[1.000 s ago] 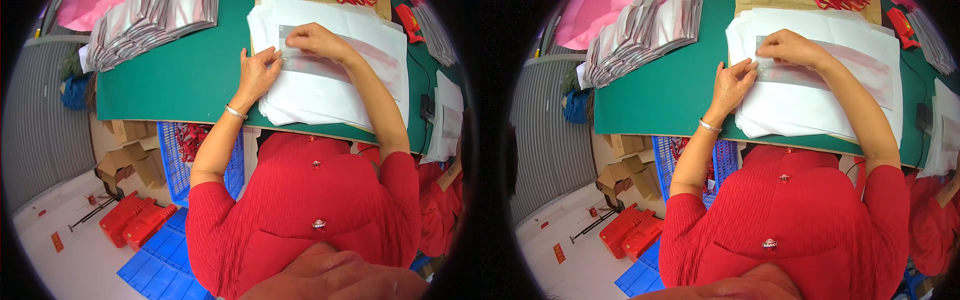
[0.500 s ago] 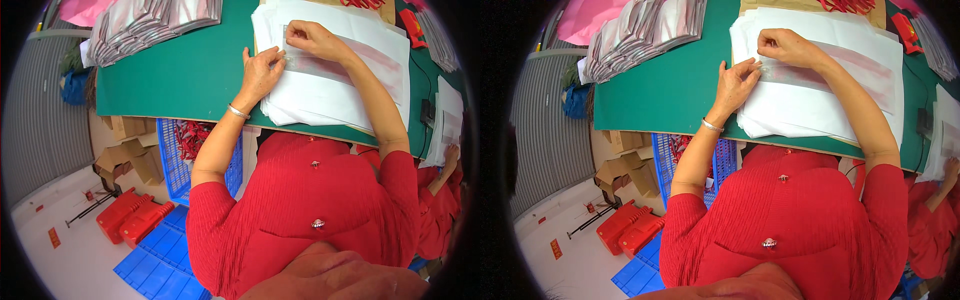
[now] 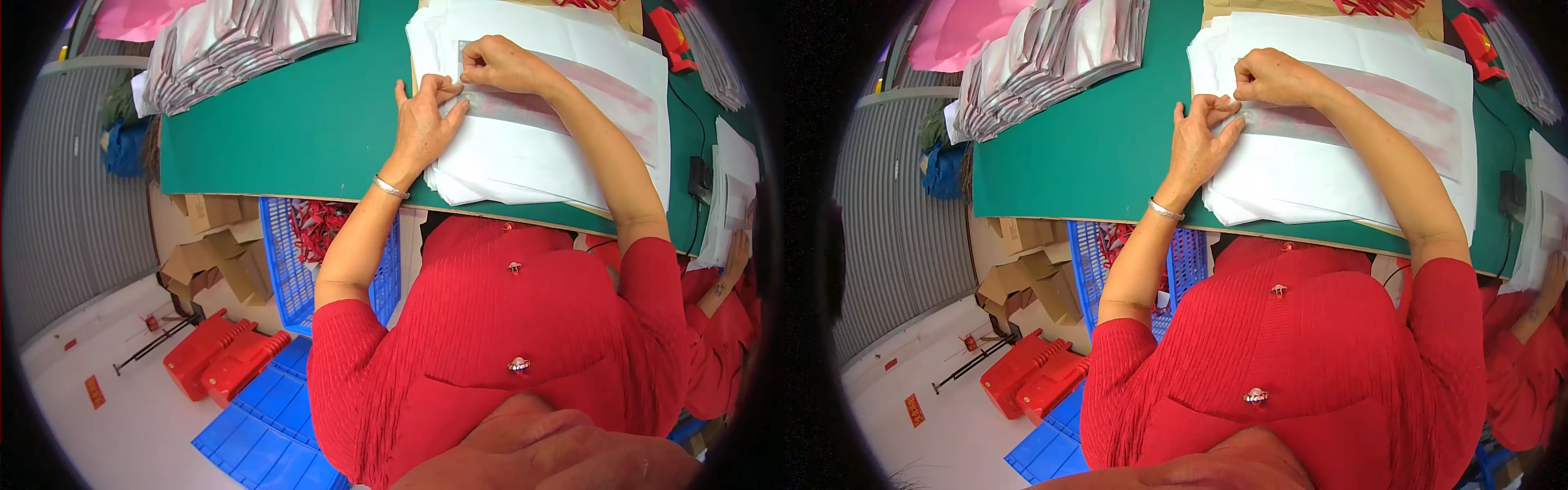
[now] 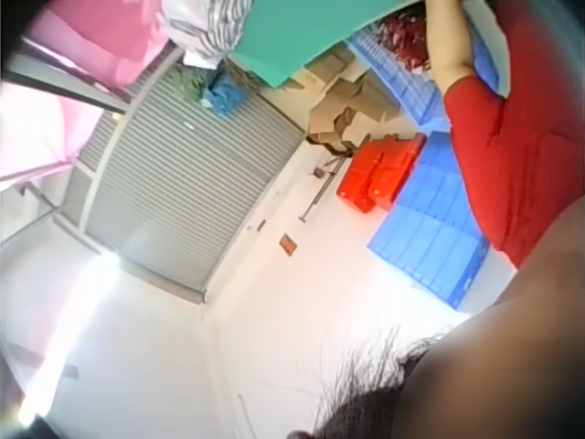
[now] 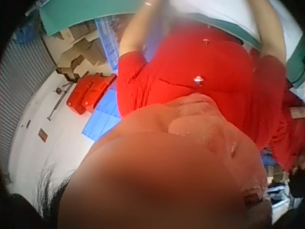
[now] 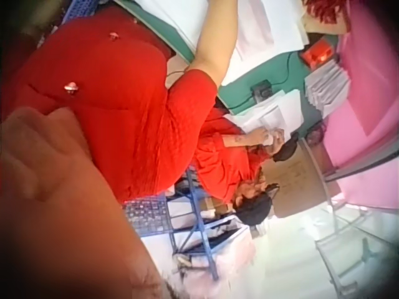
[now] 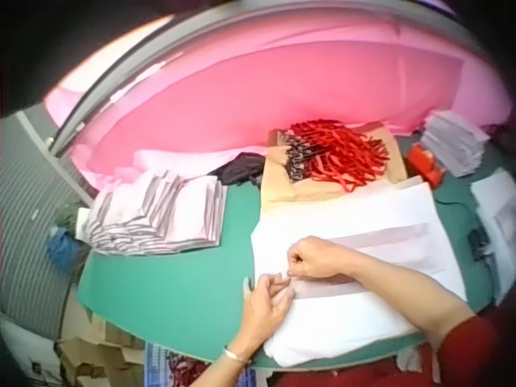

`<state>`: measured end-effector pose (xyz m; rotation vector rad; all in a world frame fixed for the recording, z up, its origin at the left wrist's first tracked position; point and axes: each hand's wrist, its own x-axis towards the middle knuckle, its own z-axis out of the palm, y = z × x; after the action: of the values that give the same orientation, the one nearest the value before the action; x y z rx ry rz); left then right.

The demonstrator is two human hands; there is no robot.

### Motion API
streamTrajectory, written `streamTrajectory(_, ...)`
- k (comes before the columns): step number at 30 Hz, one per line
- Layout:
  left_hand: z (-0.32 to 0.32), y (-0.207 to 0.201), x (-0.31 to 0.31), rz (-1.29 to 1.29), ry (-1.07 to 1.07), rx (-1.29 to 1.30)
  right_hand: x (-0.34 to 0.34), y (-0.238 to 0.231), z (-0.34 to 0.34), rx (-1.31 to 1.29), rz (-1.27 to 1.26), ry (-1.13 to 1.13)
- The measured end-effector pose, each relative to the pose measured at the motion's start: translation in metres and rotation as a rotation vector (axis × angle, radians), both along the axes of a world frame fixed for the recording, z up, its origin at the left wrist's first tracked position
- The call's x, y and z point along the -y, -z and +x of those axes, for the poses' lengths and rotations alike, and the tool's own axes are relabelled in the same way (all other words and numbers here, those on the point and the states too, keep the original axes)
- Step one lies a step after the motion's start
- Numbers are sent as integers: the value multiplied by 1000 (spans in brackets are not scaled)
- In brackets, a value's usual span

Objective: Packaging fabric accessories into individual plastic sleeves at a workbench.

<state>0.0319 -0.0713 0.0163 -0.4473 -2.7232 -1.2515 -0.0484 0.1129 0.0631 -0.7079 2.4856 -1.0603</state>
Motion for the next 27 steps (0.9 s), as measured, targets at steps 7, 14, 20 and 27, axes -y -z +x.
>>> streamTrajectory(7,1,1,-2,47,12,-58,-10,-15,-9,104,-79,87)
streamTrajectory(14,1,0,1,80,9,-17,-10,-19,-8,112,21,-60)
streamTrajectory(20,1,-3,0,14,38,-40,7,7,-9,-237,287,-111)
streamTrajectory(27,7,-3,-4,-388,107,-323,17,-7,-6,-358,511,-61)
